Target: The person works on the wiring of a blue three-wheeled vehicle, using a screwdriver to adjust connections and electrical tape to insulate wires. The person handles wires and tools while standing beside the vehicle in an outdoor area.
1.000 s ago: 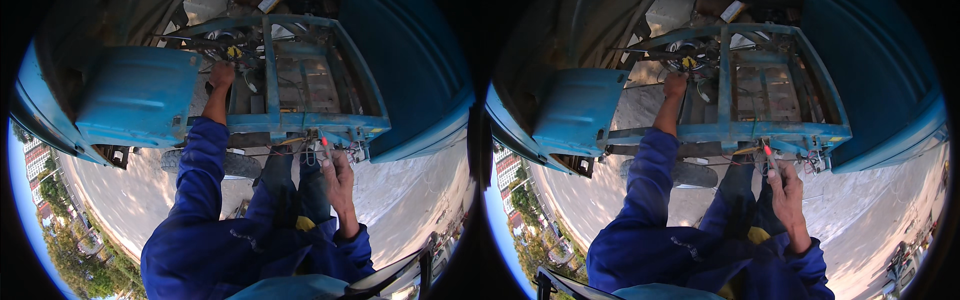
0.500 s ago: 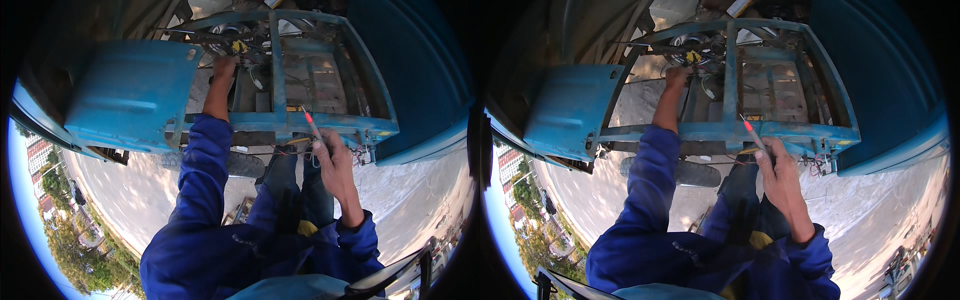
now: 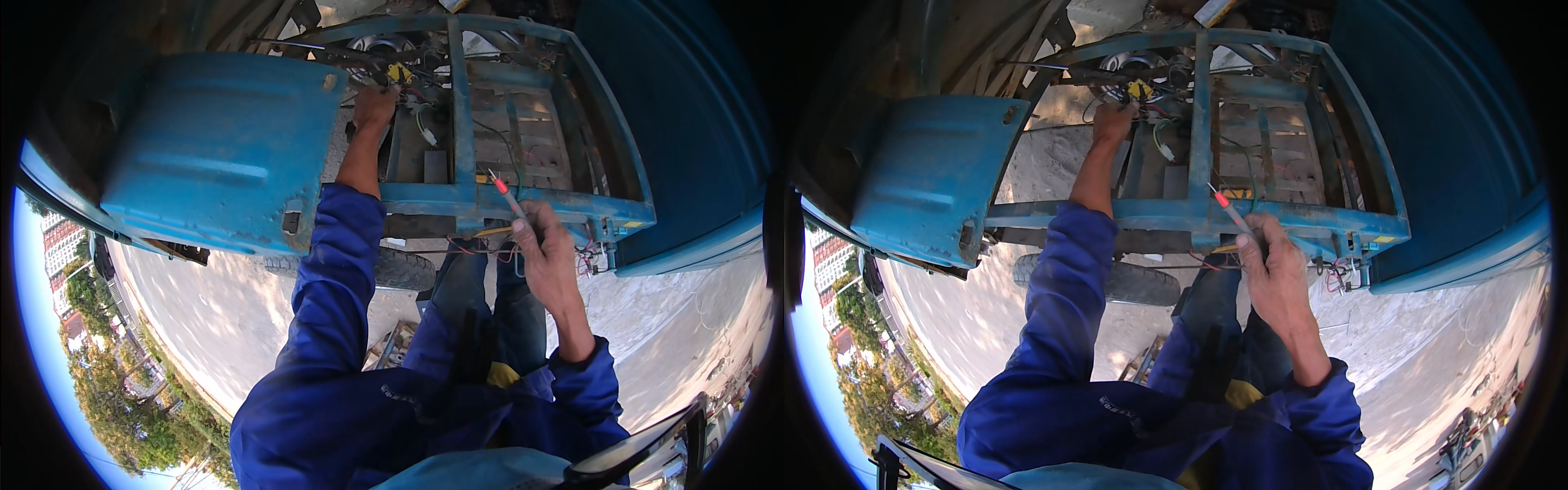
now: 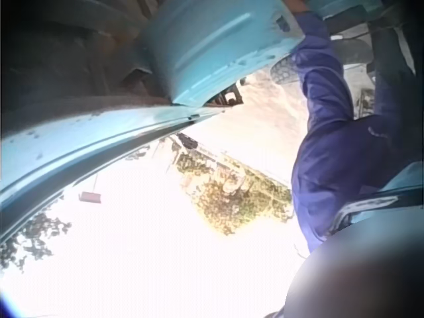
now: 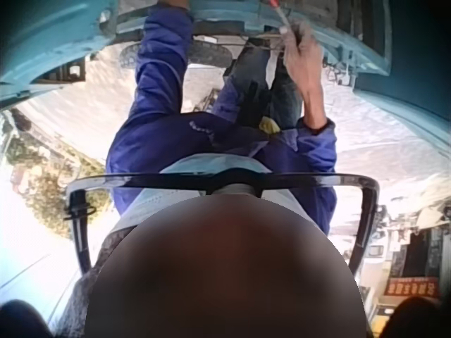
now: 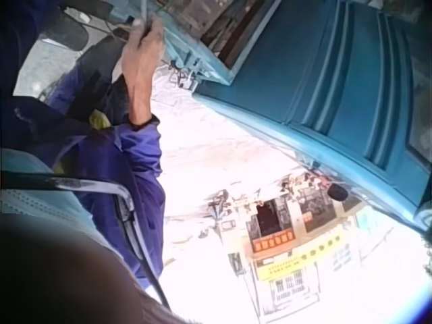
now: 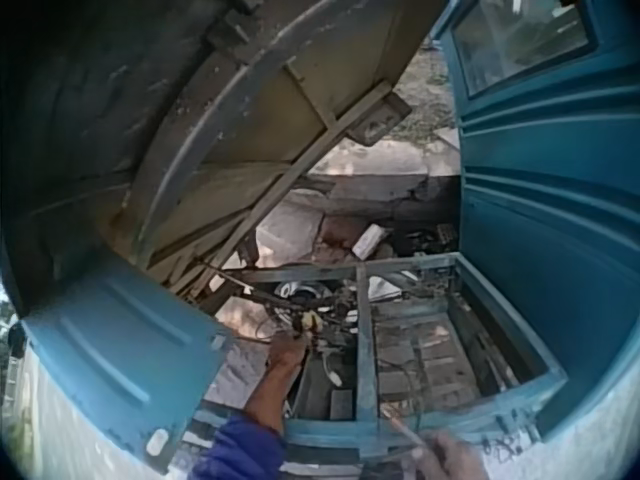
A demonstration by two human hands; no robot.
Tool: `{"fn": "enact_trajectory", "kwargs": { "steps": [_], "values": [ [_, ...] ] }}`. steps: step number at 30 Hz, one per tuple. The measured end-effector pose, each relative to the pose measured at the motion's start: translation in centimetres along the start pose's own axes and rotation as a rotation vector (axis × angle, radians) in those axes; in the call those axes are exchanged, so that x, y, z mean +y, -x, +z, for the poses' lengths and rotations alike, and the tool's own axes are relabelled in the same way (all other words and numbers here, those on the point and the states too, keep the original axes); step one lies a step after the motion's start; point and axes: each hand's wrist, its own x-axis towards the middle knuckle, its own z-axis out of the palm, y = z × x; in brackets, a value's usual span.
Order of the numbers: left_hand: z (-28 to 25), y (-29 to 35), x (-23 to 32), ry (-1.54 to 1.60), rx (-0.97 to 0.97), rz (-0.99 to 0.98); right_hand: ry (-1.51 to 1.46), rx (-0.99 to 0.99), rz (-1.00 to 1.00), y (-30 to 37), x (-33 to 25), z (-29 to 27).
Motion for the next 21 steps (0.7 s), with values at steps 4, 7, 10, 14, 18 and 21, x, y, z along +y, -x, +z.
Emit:
{"fn": "enact_trajectory", "kwargs": {
  "steps": [4, 7, 10, 14, 18, 21],
  "values": [
    [0.5, -0.5, -0.5, 0.085, -0.056, -0.001, 0.031, -0.017, 0.017, -0.1, 0.4, 0.4],
    [0.9, -0.8, -1.1, 0.312, -0.059, -0.026, 0.04, -0.047, 0.014, -0.3, 0.6, 0.8],
    [0.4, -1.3, -1.9, 0.511, -0.173, -0.114, 0.021, -0.051, 0.012, -0.4, 0.7, 1.2],
    [-0.1, -1.1, -1.9, 0.348, -0.074, -0.159, -0.031, -0.043, 0.017, -0.6, 0.8, 1.1],
    [-0.5, 0.5, -0.2, -0.195, 0.204, -0.042, -0.071, -0.032, 0.028, -0.6, 0.8, 0.6],
    [-2.2, 1.9, 1.6, -0.225, 0.048, -0.014, -0.029, -0.048, 0.035, -0.6, 0.9, 0.5]
  ]
}}
